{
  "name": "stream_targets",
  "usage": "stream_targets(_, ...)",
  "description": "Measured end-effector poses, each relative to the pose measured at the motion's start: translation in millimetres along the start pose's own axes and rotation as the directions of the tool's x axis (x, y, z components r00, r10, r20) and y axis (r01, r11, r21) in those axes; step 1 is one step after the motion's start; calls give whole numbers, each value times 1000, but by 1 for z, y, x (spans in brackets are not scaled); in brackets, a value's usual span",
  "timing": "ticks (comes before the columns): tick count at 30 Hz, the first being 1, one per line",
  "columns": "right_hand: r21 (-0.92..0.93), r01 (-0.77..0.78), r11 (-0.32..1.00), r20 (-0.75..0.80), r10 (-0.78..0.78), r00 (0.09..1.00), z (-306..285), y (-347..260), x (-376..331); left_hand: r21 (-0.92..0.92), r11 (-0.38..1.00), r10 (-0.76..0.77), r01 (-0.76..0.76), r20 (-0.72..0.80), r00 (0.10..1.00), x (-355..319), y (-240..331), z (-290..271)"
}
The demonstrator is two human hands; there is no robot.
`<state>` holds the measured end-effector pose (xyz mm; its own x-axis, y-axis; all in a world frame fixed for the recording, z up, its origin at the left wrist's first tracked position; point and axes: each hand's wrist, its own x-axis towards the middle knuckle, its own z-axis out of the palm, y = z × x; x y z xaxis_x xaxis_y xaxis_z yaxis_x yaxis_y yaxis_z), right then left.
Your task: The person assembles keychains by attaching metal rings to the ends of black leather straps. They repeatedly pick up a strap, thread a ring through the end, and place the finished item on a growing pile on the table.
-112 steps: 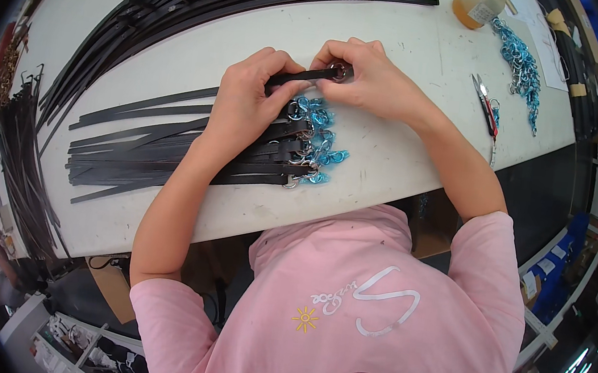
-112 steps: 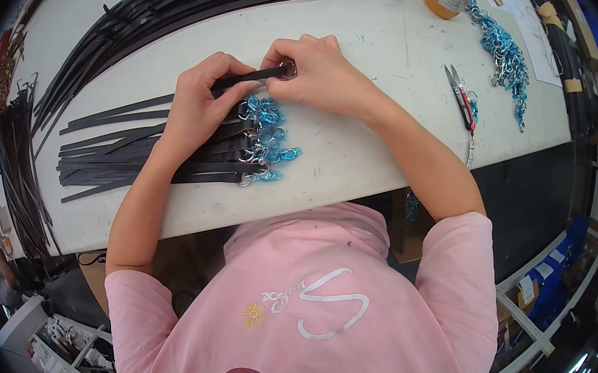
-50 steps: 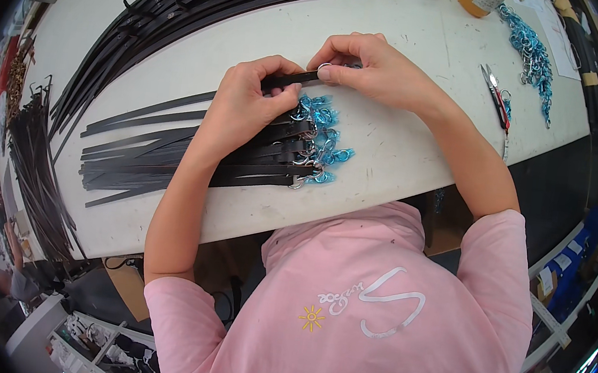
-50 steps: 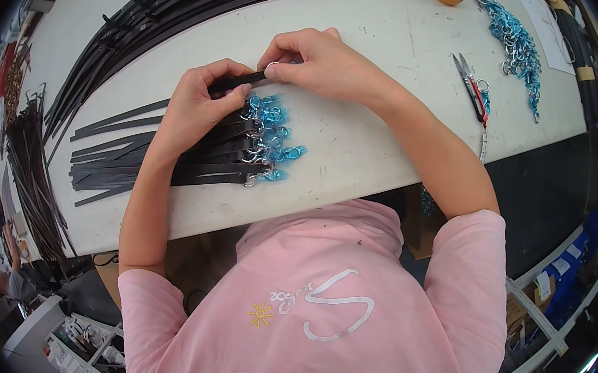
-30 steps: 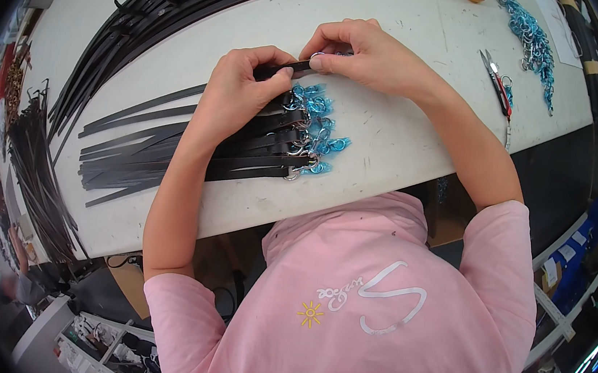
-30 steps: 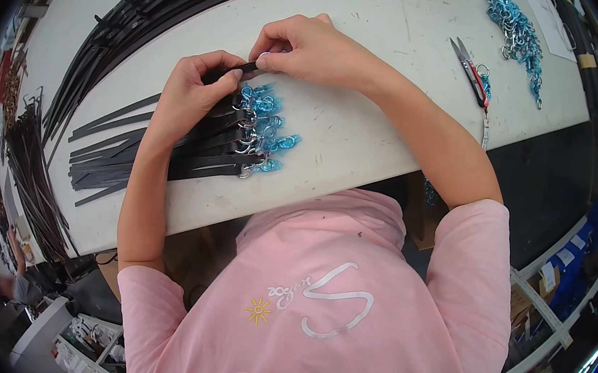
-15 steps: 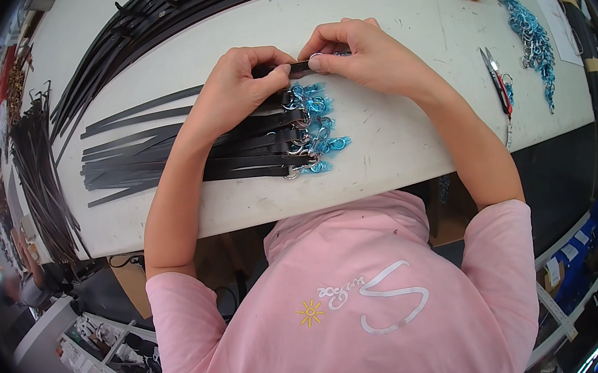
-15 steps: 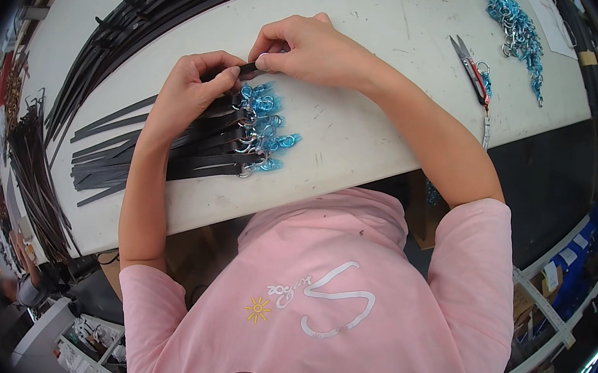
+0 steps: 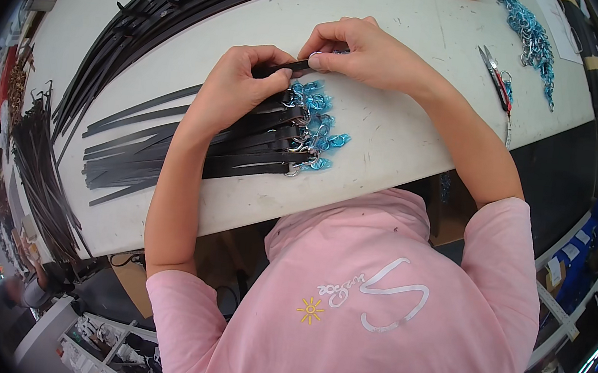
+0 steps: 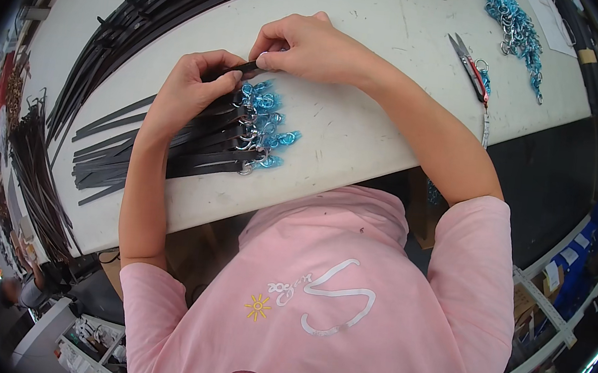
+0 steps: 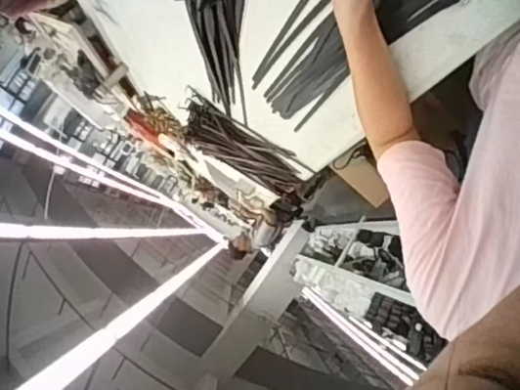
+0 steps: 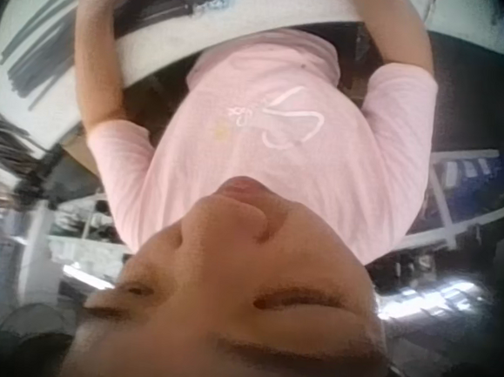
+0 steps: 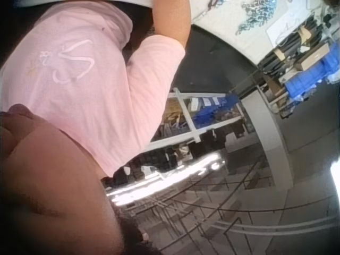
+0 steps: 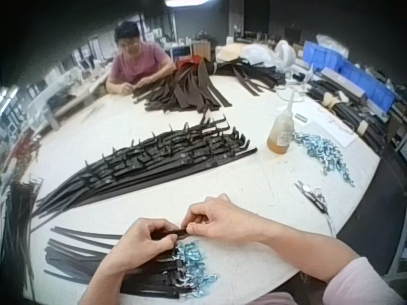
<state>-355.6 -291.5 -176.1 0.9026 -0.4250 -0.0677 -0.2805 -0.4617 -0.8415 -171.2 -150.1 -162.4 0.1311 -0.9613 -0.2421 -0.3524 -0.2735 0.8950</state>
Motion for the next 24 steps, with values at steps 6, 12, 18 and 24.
stream_targets(6,3,23,1000,2,-23,1000,0,-1,0,-38,999,-3,2,-5,1000,0,-7,-1)
stream_targets(12,28,14,999,10,-14,1000,1,2,1,-47,998,-37,39,42,998,2,-3,-3)
stream_targets(18,23,16,1000,20,-17,1000,0,1,0,52,998,-33,31,30,999,3,-4,-1)
stream_targets(24,154,-20,988,30,15,999,-4,-3,0,9,997,74,-73,-11,997,2,-13,-2)
